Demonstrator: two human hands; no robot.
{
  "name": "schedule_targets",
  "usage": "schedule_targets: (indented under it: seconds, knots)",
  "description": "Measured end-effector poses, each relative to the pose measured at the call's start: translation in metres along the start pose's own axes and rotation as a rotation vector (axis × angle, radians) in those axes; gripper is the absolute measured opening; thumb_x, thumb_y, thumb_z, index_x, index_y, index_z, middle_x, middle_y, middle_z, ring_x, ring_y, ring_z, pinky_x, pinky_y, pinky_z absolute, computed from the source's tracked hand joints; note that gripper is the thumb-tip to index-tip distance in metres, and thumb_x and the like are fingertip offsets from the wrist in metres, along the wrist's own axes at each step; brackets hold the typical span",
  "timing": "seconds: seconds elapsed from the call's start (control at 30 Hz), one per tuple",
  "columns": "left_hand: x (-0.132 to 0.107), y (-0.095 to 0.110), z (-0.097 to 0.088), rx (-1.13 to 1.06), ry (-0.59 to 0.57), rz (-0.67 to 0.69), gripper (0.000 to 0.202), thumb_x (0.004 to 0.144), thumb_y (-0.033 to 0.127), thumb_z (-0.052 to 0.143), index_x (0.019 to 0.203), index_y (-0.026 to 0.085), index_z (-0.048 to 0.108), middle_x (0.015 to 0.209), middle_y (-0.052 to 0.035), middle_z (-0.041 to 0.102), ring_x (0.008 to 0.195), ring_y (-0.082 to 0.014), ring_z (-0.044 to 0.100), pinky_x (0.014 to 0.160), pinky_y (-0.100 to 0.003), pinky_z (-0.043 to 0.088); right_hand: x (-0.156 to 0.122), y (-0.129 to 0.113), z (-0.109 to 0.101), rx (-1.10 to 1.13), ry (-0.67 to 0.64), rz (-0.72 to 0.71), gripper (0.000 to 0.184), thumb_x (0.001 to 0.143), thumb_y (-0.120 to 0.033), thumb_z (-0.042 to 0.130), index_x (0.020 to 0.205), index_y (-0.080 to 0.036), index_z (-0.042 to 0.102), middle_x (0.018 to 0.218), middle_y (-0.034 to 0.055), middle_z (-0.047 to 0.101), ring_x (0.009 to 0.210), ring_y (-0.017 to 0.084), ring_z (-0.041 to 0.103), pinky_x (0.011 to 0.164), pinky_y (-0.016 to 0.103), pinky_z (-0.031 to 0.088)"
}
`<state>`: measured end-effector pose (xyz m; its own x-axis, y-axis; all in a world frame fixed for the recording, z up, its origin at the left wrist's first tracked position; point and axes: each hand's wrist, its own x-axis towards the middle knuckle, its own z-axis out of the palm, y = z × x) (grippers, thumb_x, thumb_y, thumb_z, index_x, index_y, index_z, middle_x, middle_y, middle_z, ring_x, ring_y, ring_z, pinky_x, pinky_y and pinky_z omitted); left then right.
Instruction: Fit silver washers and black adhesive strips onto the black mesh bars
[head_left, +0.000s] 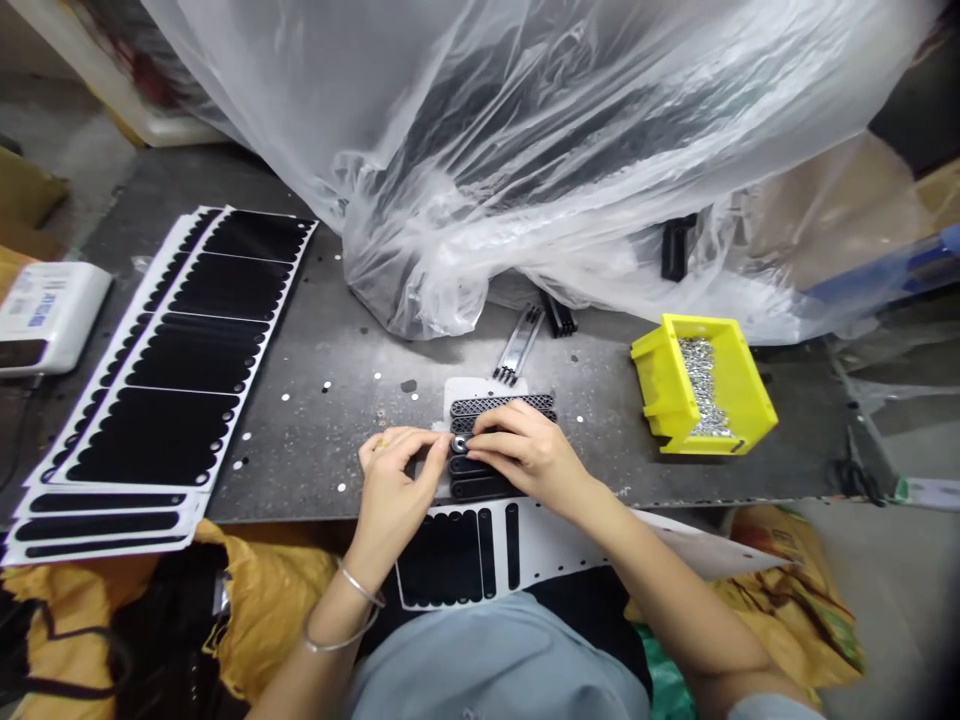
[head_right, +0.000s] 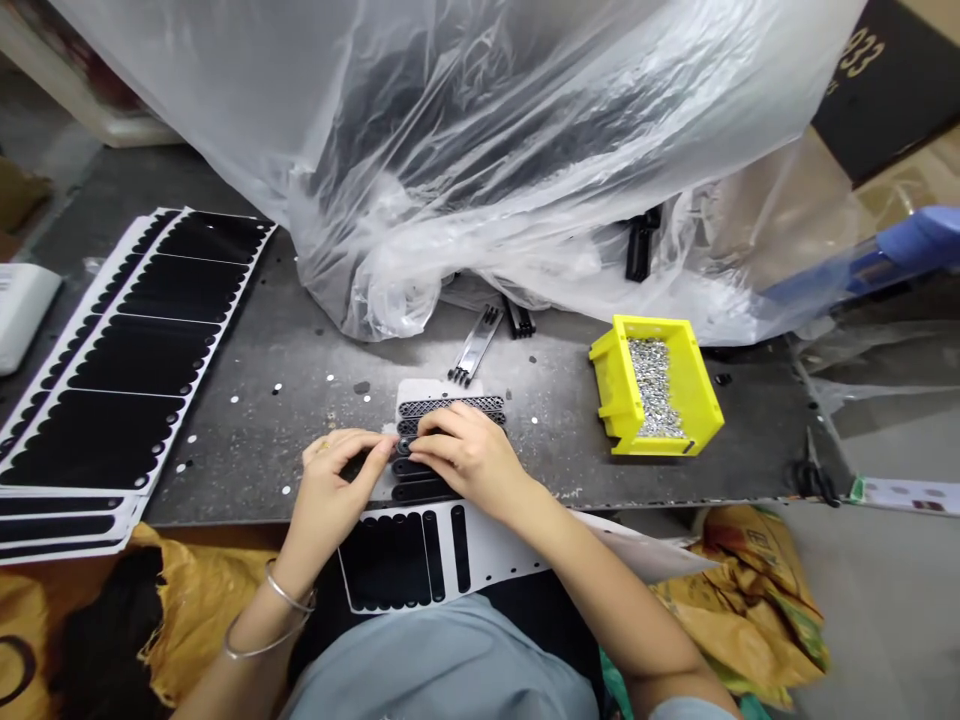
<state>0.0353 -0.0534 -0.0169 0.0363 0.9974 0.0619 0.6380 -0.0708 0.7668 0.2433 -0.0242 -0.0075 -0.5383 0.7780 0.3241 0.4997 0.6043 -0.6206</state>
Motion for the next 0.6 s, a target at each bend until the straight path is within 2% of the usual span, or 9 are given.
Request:
schedule_targets:
  seconds: [0.13, 0.23, 0.33, 0.43, 0.5, 0.6]
  knots:
    - [0.006, 0.002, 0.000, -0.019, -0.046, -0.035, 0.020, 0.094, 0.035, 0.066, 0.077, 0.025, 0.069, 0.085, 0.0026, 0.076, 0.091, -0.0213, 0.066, 0.103, -0.046, 0.031, 0.002, -0.002, 0.001, 0.005, 0.008, 0.011, 0.017, 0.102, -0.027, 0.061, 0.098, -0.023, 0.077, 0.101, 0.0067, 0.072, 0.089, 0.019, 0.062, 0.081, 0.035, 0.055]
    - [0.010, 0.001, 0.000, -0.035, -0.075, -0.044, 0.022, 0.093, 0.036, 0.065, 0.075, 0.025, 0.067, 0.083, 0.0027, 0.074, 0.090, -0.0217, 0.065, 0.103, -0.046, 0.031, -0.005, -0.002, -0.013, -0.013, -0.009, 0.038, 0.015, 0.100, -0.029, 0.065, 0.106, -0.024, 0.077, 0.105, 0.0082, 0.072, 0.094, 0.021, 0.063, 0.085, 0.037, 0.056]
    - [0.011, -0.001, 0.000, -0.050, -0.075, -0.038, 0.024, 0.093, 0.037, 0.064, 0.073, 0.025, 0.065, 0.083, 0.0025, 0.074, 0.091, -0.0222, 0.065, 0.104, -0.047, 0.031, -0.021, 0.004, -0.037, 0.058, -0.002, 0.228, 0.018, 0.098, -0.033, 0.069, 0.111, -0.024, 0.076, 0.105, 0.0070, 0.071, 0.091, 0.019, 0.066, 0.080, 0.034, 0.058]
    - [0.011, -0.003, 0.001, -0.063, -0.066, -0.026, 0.023, 0.092, 0.037, 0.065, 0.072, 0.024, 0.065, 0.082, 0.0022, 0.074, 0.089, -0.0219, 0.065, 0.103, -0.046, 0.033, -0.038, 0.015, -0.052, 0.172, 0.069, 0.368, 0.013, 0.098, -0.031, 0.068, 0.102, -0.023, 0.078, 0.096, 0.0042, 0.072, 0.075, 0.014, 0.064, 0.066, 0.028, 0.055]
    - [0.011, -0.004, 0.001, -0.059, -0.058, -0.019, 0.022, 0.092, 0.036, 0.065, 0.072, 0.024, 0.065, 0.082, 0.0022, 0.074, 0.088, -0.0217, 0.065, 0.103, -0.046, 0.033, -0.045, 0.021, -0.054, 0.211, 0.116, 0.367, 0.013, 0.097, -0.029, 0.068, 0.098, -0.022, 0.079, 0.092, 0.0040, 0.072, 0.072, 0.013, 0.063, 0.063, 0.027, 0.052]
    - [0.012, -0.005, 0.001, -0.046, -0.063, -0.003, 0.023, 0.092, 0.036, 0.065, 0.072, 0.024, 0.064, 0.082, 0.0021, 0.074, 0.088, -0.0215, 0.066, 0.103, -0.046, 0.034, -0.046, 0.024, -0.050, 0.241, 0.113, 0.348, 0.012, 0.097, -0.027, 0.067, 0.097, -0.022, 0.078, 0.090, 0.0036, 0.072, 0.073, 0.014, 0.064, 0.063, 0.027, 0.052]
